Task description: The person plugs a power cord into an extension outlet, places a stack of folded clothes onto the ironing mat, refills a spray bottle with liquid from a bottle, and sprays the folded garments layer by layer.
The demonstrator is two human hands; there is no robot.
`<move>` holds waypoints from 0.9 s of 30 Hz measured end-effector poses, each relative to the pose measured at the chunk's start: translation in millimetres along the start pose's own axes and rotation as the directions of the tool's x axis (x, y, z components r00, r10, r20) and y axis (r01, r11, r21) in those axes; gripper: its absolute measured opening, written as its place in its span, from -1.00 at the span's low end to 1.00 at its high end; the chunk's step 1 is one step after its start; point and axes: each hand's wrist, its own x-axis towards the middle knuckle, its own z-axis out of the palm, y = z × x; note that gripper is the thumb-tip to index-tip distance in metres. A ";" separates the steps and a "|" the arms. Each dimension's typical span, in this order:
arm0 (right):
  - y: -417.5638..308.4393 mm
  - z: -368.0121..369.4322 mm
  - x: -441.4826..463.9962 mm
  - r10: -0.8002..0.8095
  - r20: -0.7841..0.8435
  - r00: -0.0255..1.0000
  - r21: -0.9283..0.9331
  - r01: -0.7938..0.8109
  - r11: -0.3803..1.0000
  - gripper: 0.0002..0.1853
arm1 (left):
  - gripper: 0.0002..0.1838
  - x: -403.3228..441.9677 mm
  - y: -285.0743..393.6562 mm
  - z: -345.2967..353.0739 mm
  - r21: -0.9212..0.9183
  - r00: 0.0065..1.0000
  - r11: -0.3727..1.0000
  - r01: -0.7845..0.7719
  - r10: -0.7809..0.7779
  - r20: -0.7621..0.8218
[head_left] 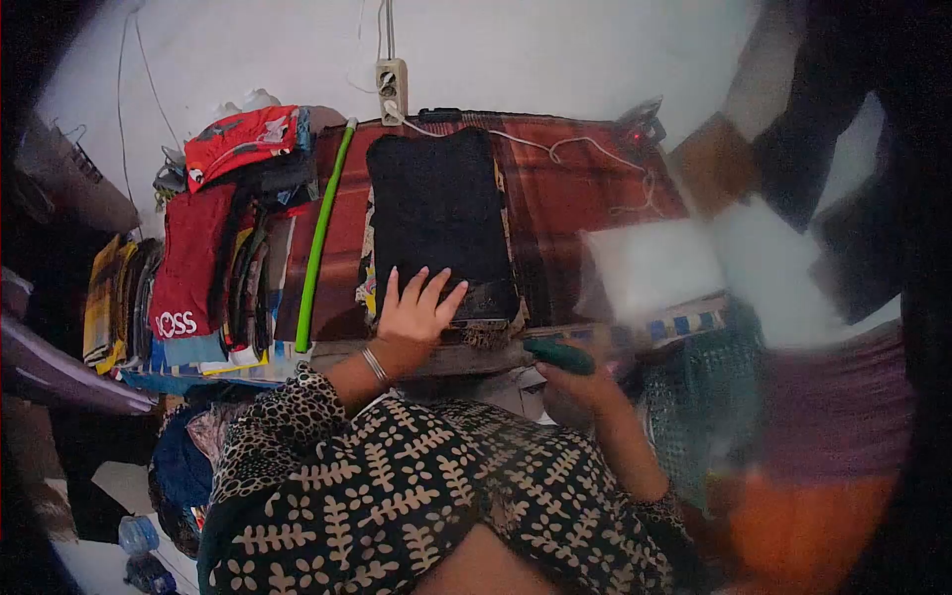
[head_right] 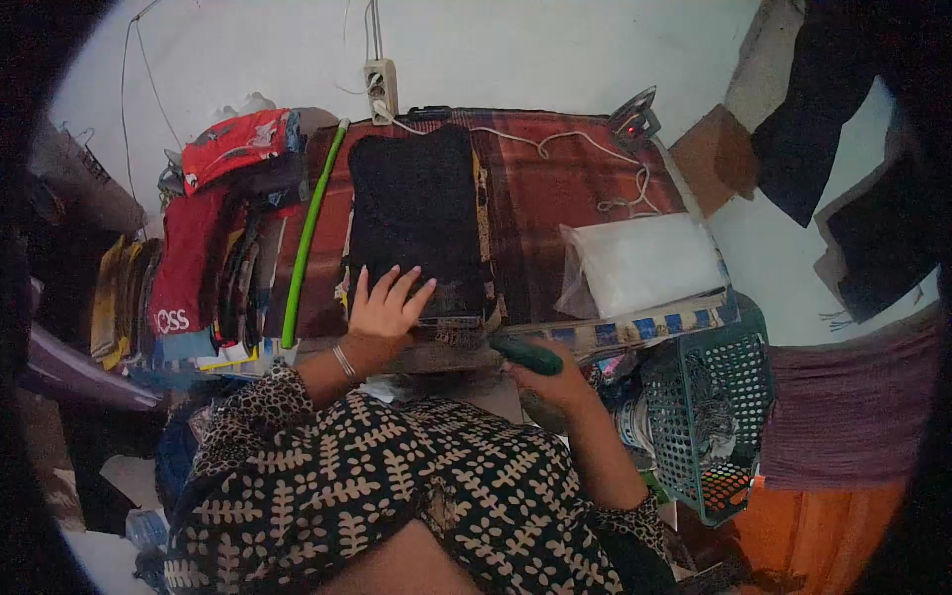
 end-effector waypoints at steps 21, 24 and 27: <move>-109.4 14.7 133.1 -0.562 -0.244 0.790 -0.487 0.402 0.776 -0.66 | -0.29 269.0 -189.8 -62.8 -0.465 0.851 0.856 0.228 0.057 0.523; -110.1 8.5 139.2 -0.430 -0.226 0.874 -0.267 0.369 0.890 -0.64 | -0.28 266.4 -184.1 -65.0 -0.562 0.834 0.770 0.303 0.072 0.548; -105.8 3.5 134.5 -0.181 -0.062 0.982 -0.420 0.139 0.897 -0.55 | -0.28 264.8 -178.3 -65.8 -0.582 0.853 0.781 0.227 0.129 0.506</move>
